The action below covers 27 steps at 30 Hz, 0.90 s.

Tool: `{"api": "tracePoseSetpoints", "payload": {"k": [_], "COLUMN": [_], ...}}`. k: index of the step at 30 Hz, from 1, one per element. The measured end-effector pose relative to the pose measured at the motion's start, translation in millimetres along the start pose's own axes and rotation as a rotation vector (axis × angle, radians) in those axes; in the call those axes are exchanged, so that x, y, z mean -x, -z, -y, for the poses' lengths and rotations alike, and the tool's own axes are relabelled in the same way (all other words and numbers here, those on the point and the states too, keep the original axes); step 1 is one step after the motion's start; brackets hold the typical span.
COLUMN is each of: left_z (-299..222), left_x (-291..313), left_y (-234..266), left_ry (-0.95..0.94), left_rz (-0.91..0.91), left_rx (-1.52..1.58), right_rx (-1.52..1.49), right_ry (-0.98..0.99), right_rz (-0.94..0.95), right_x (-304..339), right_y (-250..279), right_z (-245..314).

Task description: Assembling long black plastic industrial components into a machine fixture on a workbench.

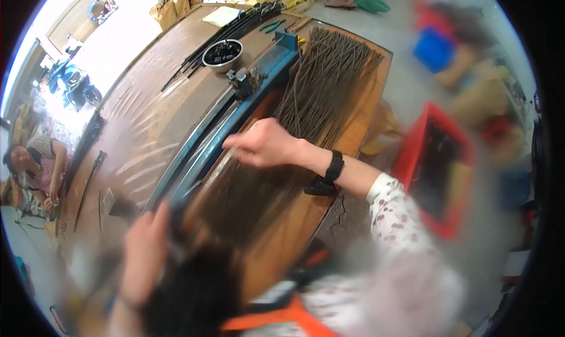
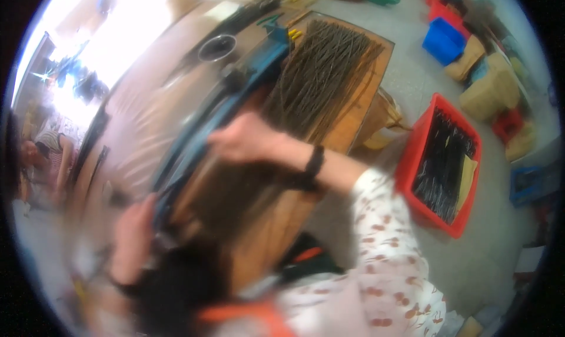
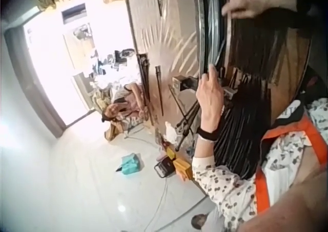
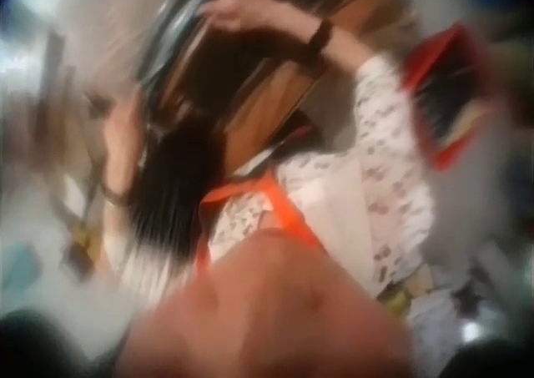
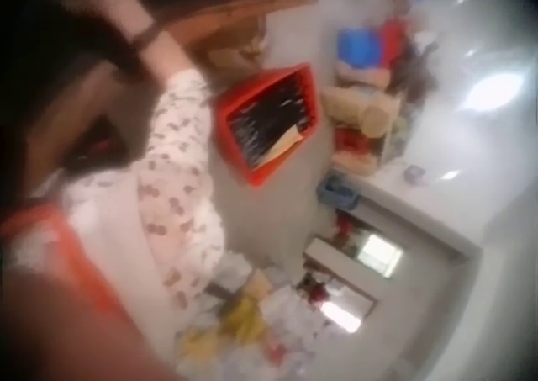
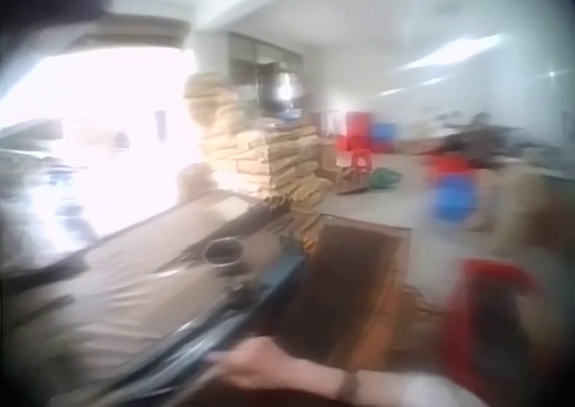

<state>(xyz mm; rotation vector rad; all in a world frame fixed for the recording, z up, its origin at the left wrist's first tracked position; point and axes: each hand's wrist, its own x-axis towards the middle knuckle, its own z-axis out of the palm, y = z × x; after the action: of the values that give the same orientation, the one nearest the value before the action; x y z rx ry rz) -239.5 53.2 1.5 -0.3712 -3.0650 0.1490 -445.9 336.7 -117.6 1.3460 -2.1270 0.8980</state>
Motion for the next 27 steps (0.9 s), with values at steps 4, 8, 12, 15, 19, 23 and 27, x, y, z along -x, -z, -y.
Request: {"api": "tracePoseSetpoints", "payload": {"k": [4,8,12,15,19,23,27], "left_z": [1,-6,4,12,-9,9,-13], "left_x": [5,6,14,22,14,34,26], "left_y": [7,4,15,8,9,12,17], "left_ry": [-0.001,-0.032,0.065,0.09,-0.012,0.096,-0.041], "left_rz": [-0.118,-0.044,-0.222,-0.168,-0.149,-0.176,-0.167], "left_rx": [-0.011,0.076,0.045,-0.004,-0.012,-0.022,0.004], "right_rx": [0.018,-0.095,-0.441,-0.516,-0.443,-0.297,-0.237], "right_ry": [-0.105,0.045,-0.06,-0.191,0.103,-0.021,0.053], "right_rz": [-0.063,0.135,0.18,0.152,-0.086,-0.073,-0.125], "right_x": [2,-10,-7,-3,-22,-18,-24], "right_y": [-3,-15,7,-13,-22,-11,-37], "right_z": [-8,42,18,29,77,51,94]}}
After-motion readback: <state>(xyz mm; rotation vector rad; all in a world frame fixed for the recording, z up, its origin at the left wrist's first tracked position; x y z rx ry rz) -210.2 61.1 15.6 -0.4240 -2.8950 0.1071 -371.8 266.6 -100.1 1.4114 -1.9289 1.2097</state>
